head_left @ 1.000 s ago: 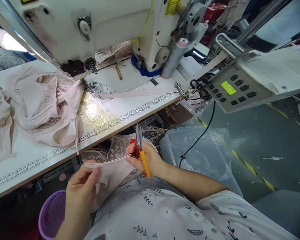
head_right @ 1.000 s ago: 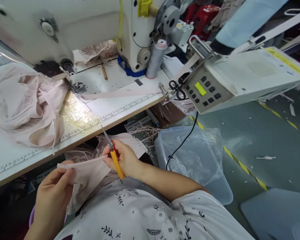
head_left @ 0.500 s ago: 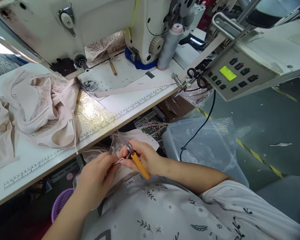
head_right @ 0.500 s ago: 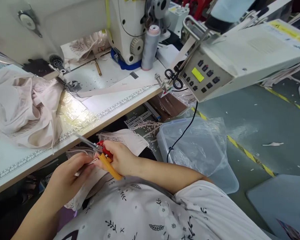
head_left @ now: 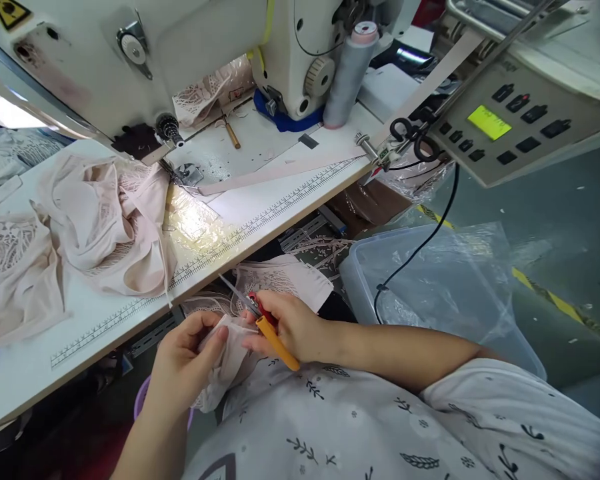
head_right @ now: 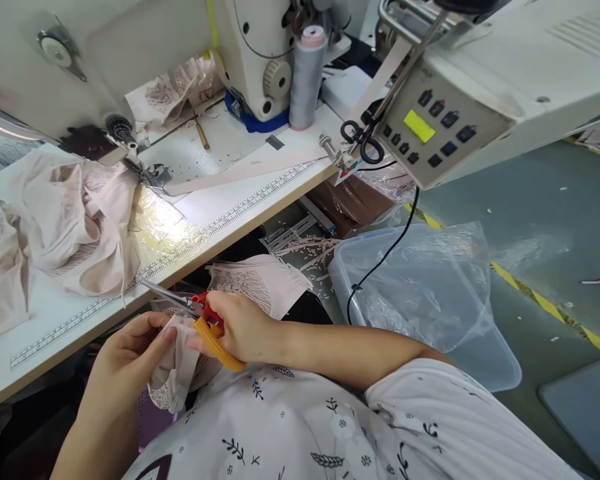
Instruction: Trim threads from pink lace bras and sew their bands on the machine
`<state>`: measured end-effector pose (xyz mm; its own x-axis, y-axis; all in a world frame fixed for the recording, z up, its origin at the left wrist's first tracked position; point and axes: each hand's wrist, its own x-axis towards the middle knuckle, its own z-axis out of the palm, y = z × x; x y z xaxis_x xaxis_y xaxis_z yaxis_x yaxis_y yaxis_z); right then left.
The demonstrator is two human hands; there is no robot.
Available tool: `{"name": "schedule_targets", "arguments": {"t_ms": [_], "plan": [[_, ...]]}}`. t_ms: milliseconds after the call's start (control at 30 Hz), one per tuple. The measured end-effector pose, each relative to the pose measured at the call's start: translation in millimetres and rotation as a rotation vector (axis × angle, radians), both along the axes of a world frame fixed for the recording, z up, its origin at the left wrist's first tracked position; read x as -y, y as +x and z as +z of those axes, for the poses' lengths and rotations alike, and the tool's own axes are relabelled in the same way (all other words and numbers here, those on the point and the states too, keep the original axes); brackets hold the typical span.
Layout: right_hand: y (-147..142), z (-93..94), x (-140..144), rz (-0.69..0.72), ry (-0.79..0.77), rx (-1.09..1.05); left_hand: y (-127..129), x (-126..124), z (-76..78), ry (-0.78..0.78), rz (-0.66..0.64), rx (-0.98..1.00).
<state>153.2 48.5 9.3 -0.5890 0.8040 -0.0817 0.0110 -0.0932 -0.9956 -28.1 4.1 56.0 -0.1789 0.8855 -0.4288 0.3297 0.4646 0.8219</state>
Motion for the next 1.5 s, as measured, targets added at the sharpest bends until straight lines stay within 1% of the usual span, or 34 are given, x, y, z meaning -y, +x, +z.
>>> {"name": "schedule_targets", "arguments": {"t_ms": [100,200,267,333,400,433,467,533,600,633,700,767,933,1167,1300,1500], "plan": [[0.0,4.4,0.7,0.010,0.033,0.036,-4.4,-0.4,1.4,-0.019,-0.008,0.092],[5.0,11.5,1.4,0.073,0.016,0.065,-4.3,-0.6,2.4,-0.064,-0.001,0.232],[9.2,15.7,1.0,0.109,-0.027,0.099,-0.5,-0.1,1.9,-0.118,0.032,0.309],[13.6,17.6,-1.6,0.168,-0.112,0.110,4.5,0.3,-0.5,-0.185,0.070,0.377],[19.0,16.7,-7.6,0.266,-0.157,0.131,8.4,0.2,-5.2,-0.227,0.053,0.414],[22.4,15.3,-11.8,0.328,-0.125,0.169,9.5,-0.1,-8.4,-0.233,0.018,0.424],[26.3,13.6,-16.5,0.394,-0.051,0.230,9.9,-0.4,-11.9,-0.231,-0.024,0.429],[34.8,10.0,-25.6,0.541,0.161,0.396,9.4,-1.1,-18.6,-0.220,-0.107,0.433],[43.2,7.6,-31.8,0.688,0.314,0.529,8.7,-1.7,-22.9,-0.217,-0.146,0.427],[46.8,7.1,-33.4,0.748,0.349,0.570,8.6,-1.9,-23.8,-0.217,-0.145,0.411],[51.9,7.9,-33.5,0.817,0.379,0.621,9.2,-2.6,-23.7,-0.215,-0.136,0.360],[54.2,10.5,-31.1,0.826,0.397,0.661,10.3,-3.7,-22.8,-0.212,-0.123,0.317],[52.5,19.1,-24.5,0.762,0.426,0.809,11.5,-5.3,-25.3,-0.203,-0.094,0.295],[50.5,30.1,-24.5,0.700,0.389,0.866,11.3,-5.2,-27.1,-0.167,-0.062,0.312],[50.5,32.7,-25.5,0.712,0.359,0.873,11.1,-6.0,-26.3,-0.173,-0.064,0.351],[50.4,33.4,-27.2,0.769,0.375,0.915,11.1,-6.9,-28.0,-0.177,-0.064,0.382]]}}
